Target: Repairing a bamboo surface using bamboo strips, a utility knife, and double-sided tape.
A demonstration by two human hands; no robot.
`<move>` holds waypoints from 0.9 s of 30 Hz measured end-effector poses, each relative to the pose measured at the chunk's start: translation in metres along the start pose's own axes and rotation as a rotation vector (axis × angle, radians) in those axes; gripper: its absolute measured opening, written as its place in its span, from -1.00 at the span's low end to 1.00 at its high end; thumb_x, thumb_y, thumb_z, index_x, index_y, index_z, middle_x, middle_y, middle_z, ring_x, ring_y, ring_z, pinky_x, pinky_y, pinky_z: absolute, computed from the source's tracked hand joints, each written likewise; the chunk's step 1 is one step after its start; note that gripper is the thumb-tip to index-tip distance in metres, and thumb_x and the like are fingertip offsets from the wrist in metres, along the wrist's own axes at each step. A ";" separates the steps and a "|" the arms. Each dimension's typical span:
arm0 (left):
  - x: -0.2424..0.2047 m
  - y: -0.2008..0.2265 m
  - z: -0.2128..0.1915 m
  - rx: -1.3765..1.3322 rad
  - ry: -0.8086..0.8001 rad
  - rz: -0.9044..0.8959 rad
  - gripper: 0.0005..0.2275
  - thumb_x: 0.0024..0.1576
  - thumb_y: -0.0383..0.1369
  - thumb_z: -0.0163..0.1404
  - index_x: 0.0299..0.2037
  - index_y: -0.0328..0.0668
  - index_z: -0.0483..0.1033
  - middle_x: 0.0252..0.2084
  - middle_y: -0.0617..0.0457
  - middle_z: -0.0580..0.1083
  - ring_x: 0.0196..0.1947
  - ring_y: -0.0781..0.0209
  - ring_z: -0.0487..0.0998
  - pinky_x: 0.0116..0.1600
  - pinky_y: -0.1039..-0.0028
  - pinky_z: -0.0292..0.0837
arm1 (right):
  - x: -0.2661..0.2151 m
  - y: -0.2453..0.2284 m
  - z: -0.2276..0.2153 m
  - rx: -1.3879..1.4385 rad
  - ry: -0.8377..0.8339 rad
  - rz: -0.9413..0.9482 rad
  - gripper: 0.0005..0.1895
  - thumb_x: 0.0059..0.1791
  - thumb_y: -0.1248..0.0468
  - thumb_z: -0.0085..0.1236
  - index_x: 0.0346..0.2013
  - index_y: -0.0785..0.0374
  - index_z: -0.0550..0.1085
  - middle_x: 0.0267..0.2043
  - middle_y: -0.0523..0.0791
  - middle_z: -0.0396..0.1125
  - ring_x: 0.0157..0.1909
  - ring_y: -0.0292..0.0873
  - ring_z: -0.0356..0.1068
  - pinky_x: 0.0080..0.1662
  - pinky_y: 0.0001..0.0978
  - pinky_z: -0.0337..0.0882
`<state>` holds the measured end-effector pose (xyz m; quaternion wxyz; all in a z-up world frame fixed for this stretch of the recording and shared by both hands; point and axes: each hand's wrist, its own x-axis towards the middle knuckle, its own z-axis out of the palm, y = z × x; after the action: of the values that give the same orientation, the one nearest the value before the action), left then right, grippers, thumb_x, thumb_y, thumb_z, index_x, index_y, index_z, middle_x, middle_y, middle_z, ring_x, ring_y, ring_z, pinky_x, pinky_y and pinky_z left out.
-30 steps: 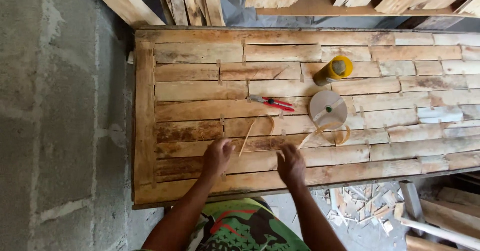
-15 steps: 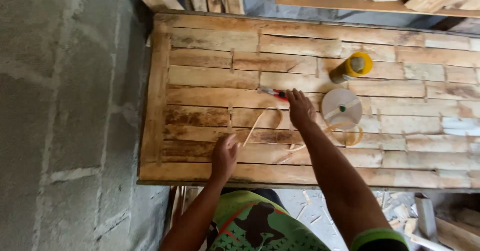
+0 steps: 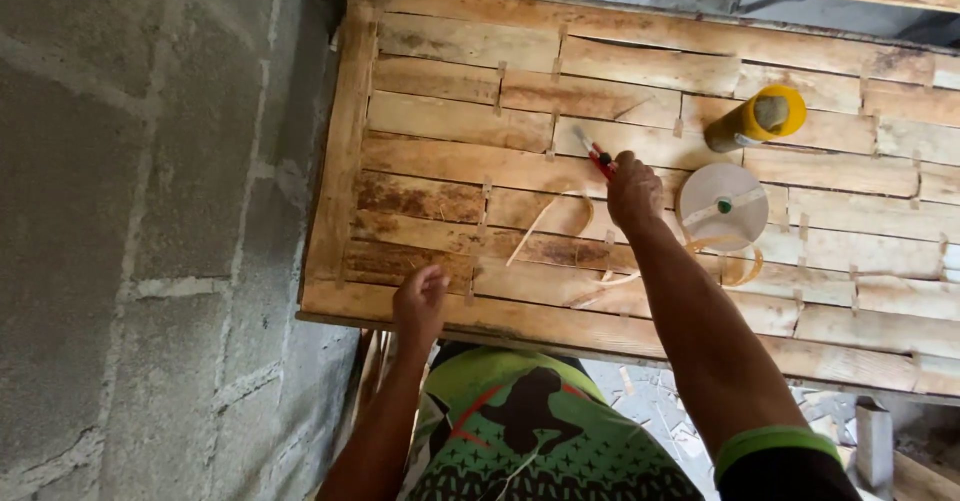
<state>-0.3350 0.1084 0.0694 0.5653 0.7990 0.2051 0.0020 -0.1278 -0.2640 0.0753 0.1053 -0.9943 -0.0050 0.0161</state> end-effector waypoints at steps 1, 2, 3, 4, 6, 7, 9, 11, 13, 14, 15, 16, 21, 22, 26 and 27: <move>0.006 0.002 0.009 -0.002 0.000 -0.001 -0.75 0.18 -0.33 0.12 -0.01 -0.29 0.56 -0.19 -0.06 0.62 -0.21 0.18 0.64 -0.11 0.40 0.54 | -0.004 -0.001 -0.006 -0.002 0.000 0.000 -0.72 0.05 0.20 0.18 -0.04 0.26 0.38 -0.22 0.10 0.44 -0.14 0.20 0.45 -0.12 0.11 0.41; 0.013 0.004 0.019 0.020 -0.054 0.092 -0.76 0.18 -0.34 0.13 -0.02 -0.31 0.55 -0.20 -0.07 0.61 -0.19 0.17 0.64 -0.07 0.39 0.54 | -0.009 0.000 -0.011 0.151 0.040 0.055 -0.64 0.00 0.23 0.21 0.01 0.31 0.35 -0.23 0.10 0.45 -0.17 0.20 0.46 -0.14 0.10 0.42; 0.020 0.007 0.029 0.042 -0.108 0.185 -0.77 0.18 -0.35 0.14 -0.04 -0.32 0.55 -0.20 -0.08 0.60 -0.18 0.16 0.64 -0.03 0.38 0.54 | -0.014 0.000 -0.017 0.305 0.082 0.109 -0.55 -0.05 0.27 0.24 0.06 0.36 0.31 -0.24 0.10 0.46 -0.19 0.20 0.46 -0.15 0.08 0.42; 0.028 0.010 0.044 0.037 -0.113 0.191 -0.77 0.18 -0.35 0.14 -0.04 -0.32 0.55 -0.20 -0.08 0.60 -0.18 0.16 0.64 -0.03 0.38 0.54 | -0.022 0.011 -0.009 0.301 0.088 0.114 -0.55 -0.05 0.27 0.24 0.06 0.36 0.31 -0.24 0.10 0.46 -0.19 0.20 0.46 -0.15 0.08 0.42; 0.042 0.020 0.073 -0.018 -0.171 0.227 -0.72 0.11 -0.38 0.10 0.01 -0.30 0.53 -0.15 -0.10 0.59 -0.15 0.09 0.66 -0.04 0.35 0.56 | -0.036 0.032 0.006 0.580 0.133 0.162 -0.58 0.00 0.26 0.24 0.03 0.43 0.33 -0.27 0.04 0.47 -0.24 0.07 0.48 -0.19 -0.04 0.46; 0.046 0.032 0.083 -0.023 -0.177 0.234 -0.72 0.11 -0.38 0.10 0.01 -0.30 0.53 -0.15 -0.10 0.59 -0.15 0.09 0.66 -0.04 0.35 0.56 | -0.052 0.034 0.003 0.575 0.141 0.165 -0.58 0.00 0.26 0.24 0.03 0.43 0.33 -0.27 0.04 0.47 -0.24 0.07 0.48 -0.19 -0.04 0.46; 0.055 0.056 0.103 0.091 -0.214 0.342 -0.72 0.16 -0.35 0.16 0.04 -0.28 0.55 -0.07 -0.17 0.57 -0.11 -0.07 0.65 -0.03 0.26 0.52 | -0.085 0.039 -0.005 0.825 -0.005 0.238 -0.72 0.09 0.23 0.15 -0.05 0.43 0.49 -0.23 -0.07 0.52 -0.17 -0.20 0.50 -0.10 -0.27 0.50; 0.059 0.068 0.122 0.151 -0.254 0.350 -0.71 0.17 -0.34 0.16 0.05 -0.26 0.52 -0.04 -0.15 0.56 -0.08 -0.08 0.64 0.00 0.24 0.52 | -0.131 0.030 -0.022 1.063 -0.033 0.243 -0.68 0.11 0.24 0.11 0.05 0.42 0.43 -0.17 -0.08 0.47 -0.11 -0.22 0.46 -0.03 -0.30 0.46; 0.066 0.077 0.141 0.212 -0.295 0.363 -0.70 0.18 -0.33 0.15 0.07 -0.24 0.49 -0.02 -0.14 0.54 -0.04 -0.08 0.63 0.03 0.22 0.51 | -0.170 0.023 -0.033 1.302 -0.056 0.242 -0.63 0.12 0.24 0.07 0.15 0.41 0.36 -0.11 -0.09 0.43 -0.05 -0.25 0.41 0.05 -0.33 0.42; 0.069 0.080 0.150 0.264 -0.256 0.457 -0.69 0.13 -0.36 0.16 0.07 -0.23 0.50 0.01 -0.14 0.53 0.00 -0.14 0.57 0.07 0.16 0.47 | -0.186 0.021 -0.037 1.322 -0.106 0.331 -0.64 0.08 0.27 0.08 0.13 0.38 0.35 -0.12 -0.06 0.43 -0.07 -0.21 0.43 0.02 -0.30 0.45; 0.072 0.082 0.159 0.315 -0.216 0.551 -0.67 0.09 -0.39 0.18 0.07 -0.22 0.51 0.03 -0.15 0.52 0.05 -0.20 0.51 0.12 0.10 0.43 | -0.203 0.019 -0.039 1.342 -0.156 0.421 -0.64 0.04 0.30 0.08 0.11 0.36 0.33 -0.13 -0.02 0.43 -0.10 -0.18 0.46 -0.02 -0.26 0.48; 0.076 0.086 0.165 0.311 -0.227 0.558 -0.67 0.09 -0.39 0.18 0.07 -0.22 0.51 0.03 -0.15 0.52 0.05 -0.20 0.51 0.12 0.10 0.43 | -0.218 0.020 -0.037 1.341 -0.144 0.428 -0.64 0.04 0.30 0.08 0.11 0.36 0.33 -0.13 -0.02 0.43 -0.10 -0.18 0.46 -0.02 -0.26 0.48; 0.102 0.079 0.199 0.442 -0.306 0.521 -0.85 0.10 -0.46 0.14 -0.18 -0.23 0.46 -0.10 -0.16 0.51 0.00 -0.20 0.50 0.07 0.08 0.41 | -0.265 0.000 -0.063 1.539 -0.094 0.639 -0.70 -0.01 0.40 0.09 -0.02 0.31 0.27 -0.20 0.01 0.44 -0.34 -0.10 0.46 -0.41 -0.27 0.41; 0.108 0.072 0.205 0.440 -0.313 0.527 -0.85 0.10 -0.46 0.14 -0.18 -0.23 0.46 -0.10 -0.16 0.51 0.00 -0.20 0.50 0.07 0.08 0.41 | -0.268 -0.003 -0.068 1.539 -0.085 0.644 -0.70 -0.01 0.40 0.09 -0.02 0.31 0.27 -0.20 0.01 0.44 -0.34 -0.10 0.46 -0.41 -0.27 0.41; 0.127 0.065 0.218 0.385 -0.396 0.387 -0.94 0.21 -0.51 0.06 -0.26 -0.23 0.42 -0.22 -0.18 0.55 -0.15 -0.17 0.58 -0.07 0.16 0.44 | -0.276 -0.001 -0.071 1.461 -0.045 0.547 -0.70 0.02 0.38 0.05 0.03 0.28 0.25 -0.18 -0.06 0.43 -0.36 -0.23 0.44 -0.41 -0.41 0.37; 0.129 0.067 0.216 0.293 -0.461 0.291 -0.94 0.14 -0.52 0.07 -0.32 -0.24 0.44 -0.26 -0.16 0.58 -0.20 -0.12 0.62 -0.13 0.25 0.47 | -0.280 0.001 -0.068 1.468 -0.006 0.409 -0.68 0.05 0.36 0.06 0.07 0.29 0.25 -0.17 -0.09 0.41 -0.37 -0.29 0.37 -0.36 -0.45 0.40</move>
<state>-0.1441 -0.0625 0.0223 0.4692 0.8725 -0.0468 -0.1279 -0.4051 -0.2828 0.1505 0.7343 -0.6503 0.1911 0.0372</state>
